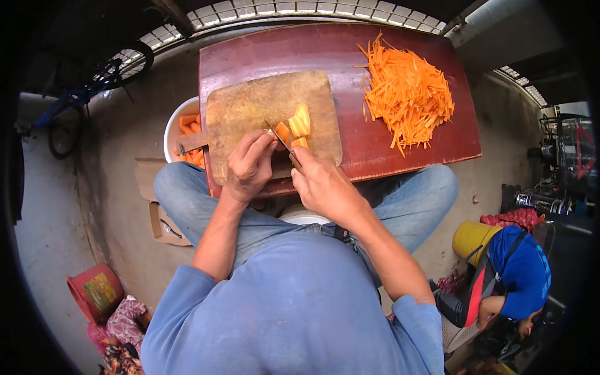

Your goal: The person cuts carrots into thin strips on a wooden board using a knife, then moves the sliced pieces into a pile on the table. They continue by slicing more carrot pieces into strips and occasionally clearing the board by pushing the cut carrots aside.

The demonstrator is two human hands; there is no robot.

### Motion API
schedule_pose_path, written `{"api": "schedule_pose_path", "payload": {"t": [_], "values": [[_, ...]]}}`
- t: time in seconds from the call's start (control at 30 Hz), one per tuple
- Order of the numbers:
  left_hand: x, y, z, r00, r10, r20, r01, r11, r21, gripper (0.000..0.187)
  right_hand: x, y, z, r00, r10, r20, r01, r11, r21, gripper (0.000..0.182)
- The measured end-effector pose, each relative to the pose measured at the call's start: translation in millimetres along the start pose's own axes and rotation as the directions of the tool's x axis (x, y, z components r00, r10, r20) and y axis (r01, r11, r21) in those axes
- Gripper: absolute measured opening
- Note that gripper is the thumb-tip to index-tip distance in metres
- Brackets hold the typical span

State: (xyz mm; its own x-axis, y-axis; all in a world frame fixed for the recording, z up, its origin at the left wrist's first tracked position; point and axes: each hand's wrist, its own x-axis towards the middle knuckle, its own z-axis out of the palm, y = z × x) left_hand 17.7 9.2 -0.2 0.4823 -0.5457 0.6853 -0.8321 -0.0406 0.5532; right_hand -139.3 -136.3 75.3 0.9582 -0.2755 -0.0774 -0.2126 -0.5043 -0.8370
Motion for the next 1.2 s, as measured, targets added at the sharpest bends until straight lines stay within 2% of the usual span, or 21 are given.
{"api": "schedule_pose_path", "payload": {"t": [0.3, 0.4, 0.43, 0.63, 0.73, 0.93, 1.03, 1.2], "values": [[1.0, -1.7, 0.7, 0.999, -0.023, -0.025, 0.023, 1.0, -0.006, 0.03, 10.2, -19.2, -33.5, 0.999, 0.024, 0.029, -0.027, 0.996, 0.085, 0.036], [0.8, -1.5, 1.3, 0.999, -0.033, -0.023, 0.033, 0.999, -0.003, 0.034, 0.7, -28.1, -33.8, 1.0, -0.027, 0.001, 0.027, 0.998, 0.061, 0.039], [1.3, -1.7, 1.2, 0.999, -0.036, -0.02, 0.036, 0.999, -0.003, 0.035, -1.9, -32.4, -35.7, 0.999, 0.009, 0.039, -0.011, 0.998, 0.058, 0.041], [0.8, -2.6, 0.8, 1.0, -0.03, -0.008, 0.03, 1.0, 0.003, 0.04, -9.2, -40.9, -39.1, 1.0, -0.021, 0.024, 0.02, 1.0, 0.019, 0.043], [-0.6, -4.1, -0.2, 1.0, -0.023, -0.013, 0.023, 1.0, 0.011, 0.029, -8.7, -38.4, -40.2, 0.999, -0.045, 0.029, 0.044, 0.999, 0.026, 0.043], [3.4, 1.6, -3.4, 0.999, -0.021, -0.024, 0.021, 0.999, 0.024, 0.026, -9.3, -49.0, -48.4, 0.998, 0.002, 0.063, -0.003, 1.0, 0.026, 0.043], [1.2, -0.4, -2.5, 1.0, -0.01, -0.011, 0.01, 1.0, 0.012, 0.039, -8.5, -46.3, -48.9, 0.997, -0.026, 0.071, 0.024, 0.999, 0.035, 0.043], [1.6, 0.9, -3.5, 1.0, 0.014, -0.019, -0.014, 0.999, 0.029, 0.039, -7.1, -45.6, -49.4, 0.996, -0.028, 0.086, 0.027, 1.0, 0.012, 0.042]]}}
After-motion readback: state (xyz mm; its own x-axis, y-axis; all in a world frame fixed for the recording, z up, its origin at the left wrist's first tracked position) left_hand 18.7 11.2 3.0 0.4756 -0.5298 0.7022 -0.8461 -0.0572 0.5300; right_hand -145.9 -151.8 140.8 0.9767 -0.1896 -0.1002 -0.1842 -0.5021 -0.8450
